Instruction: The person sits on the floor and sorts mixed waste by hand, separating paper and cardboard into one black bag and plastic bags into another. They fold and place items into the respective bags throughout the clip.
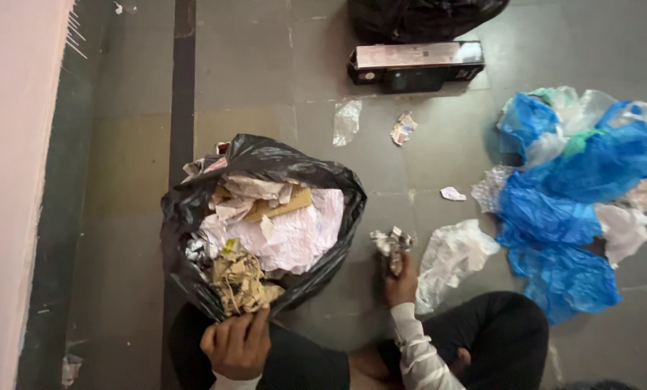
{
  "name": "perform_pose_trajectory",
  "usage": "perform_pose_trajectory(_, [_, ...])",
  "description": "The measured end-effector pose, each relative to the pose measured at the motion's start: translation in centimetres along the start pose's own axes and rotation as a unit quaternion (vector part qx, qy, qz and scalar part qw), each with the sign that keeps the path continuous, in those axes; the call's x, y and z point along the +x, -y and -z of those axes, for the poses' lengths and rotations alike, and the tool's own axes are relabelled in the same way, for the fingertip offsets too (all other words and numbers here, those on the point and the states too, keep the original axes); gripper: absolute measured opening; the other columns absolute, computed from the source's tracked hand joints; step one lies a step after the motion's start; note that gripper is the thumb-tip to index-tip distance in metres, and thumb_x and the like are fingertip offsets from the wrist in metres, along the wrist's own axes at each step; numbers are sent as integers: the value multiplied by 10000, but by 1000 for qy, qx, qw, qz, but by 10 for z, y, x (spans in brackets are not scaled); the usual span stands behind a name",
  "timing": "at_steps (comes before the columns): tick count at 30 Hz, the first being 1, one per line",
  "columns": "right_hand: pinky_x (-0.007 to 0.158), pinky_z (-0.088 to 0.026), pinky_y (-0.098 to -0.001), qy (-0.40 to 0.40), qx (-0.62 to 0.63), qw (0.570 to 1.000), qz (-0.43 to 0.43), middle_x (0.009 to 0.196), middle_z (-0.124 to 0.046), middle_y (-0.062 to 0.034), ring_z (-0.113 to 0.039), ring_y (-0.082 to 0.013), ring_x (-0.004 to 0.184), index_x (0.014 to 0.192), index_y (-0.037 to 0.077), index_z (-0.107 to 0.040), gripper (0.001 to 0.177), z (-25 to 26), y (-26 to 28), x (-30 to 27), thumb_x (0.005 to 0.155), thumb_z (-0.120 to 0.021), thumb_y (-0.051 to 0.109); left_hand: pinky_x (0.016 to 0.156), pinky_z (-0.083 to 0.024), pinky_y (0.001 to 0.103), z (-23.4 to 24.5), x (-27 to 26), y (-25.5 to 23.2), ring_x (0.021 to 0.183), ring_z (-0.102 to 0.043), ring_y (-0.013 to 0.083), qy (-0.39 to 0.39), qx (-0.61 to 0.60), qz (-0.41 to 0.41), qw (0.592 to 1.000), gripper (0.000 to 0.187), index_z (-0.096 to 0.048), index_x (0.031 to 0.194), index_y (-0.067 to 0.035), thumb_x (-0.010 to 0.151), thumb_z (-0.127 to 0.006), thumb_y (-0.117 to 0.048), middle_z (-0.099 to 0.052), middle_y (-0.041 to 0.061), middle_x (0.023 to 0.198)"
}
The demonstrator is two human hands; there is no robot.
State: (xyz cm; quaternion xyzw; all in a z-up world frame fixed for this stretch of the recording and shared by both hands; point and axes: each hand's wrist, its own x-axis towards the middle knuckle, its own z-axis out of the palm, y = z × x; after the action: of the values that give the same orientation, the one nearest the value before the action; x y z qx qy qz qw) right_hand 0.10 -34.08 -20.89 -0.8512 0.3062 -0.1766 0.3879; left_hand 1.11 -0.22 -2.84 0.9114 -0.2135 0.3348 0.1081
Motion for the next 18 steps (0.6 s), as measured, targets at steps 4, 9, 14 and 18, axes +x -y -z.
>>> perform_pose_trajectory(4, [842, -526, -333, -100, 157, 982, -27, 1174, -670, -172, -675, -266, 1017, 1415, 34, -469, 495, 44, 34, -21, 946, -627, 46, 894, -389, 412, 8, 3, -5, 823, -603, 191, -13, 12, -26, 999, 194, -800, 1037, -185, 852, -753, -155, -649, -18, 908])
perform_pose_trajectory(9, [766, -532, -280, -22, 522, 852, -32, 1153, -659, -120, -639, -199, 922, 1370, 27, -555, 334, 71, 110, -31, 1047, -485, 74, 914, -394, 399, 15, 2, -8, 840, -612, 188, -28, 9, -42, 999, 196, -798, 1045, -206, 874, -753, -123, -642, -12, 908])
perform_pose_trajectory(14, [848, -600, -351, 14, 248, 937, 246, 1293, -517, -143, -618, -248, 1071, 1231, 5, -554, 353, 48, 206, -39, 911, -701, -16, 924, -405, 405, 22, 0, -10, 827, -613, 189, -12, -8, -36, 999, 229, -806, 1055, -186, 851, -730, -112, -663, -2, 918])
perform_pose_trajectory(18, [845, -613, -361, 64, 440, 853, 275, 1296, -529, -133, -661, -240, 1091, 1311, 40, -354, 515, -3, 262, -53, 935, -706, 15, 934, -399, 404, 23, -1, -9, 826, -611, 183, -9, 5, -31, 999, 193, -804, 1046, -199, 880, -734, -129, -649, -10, 905])
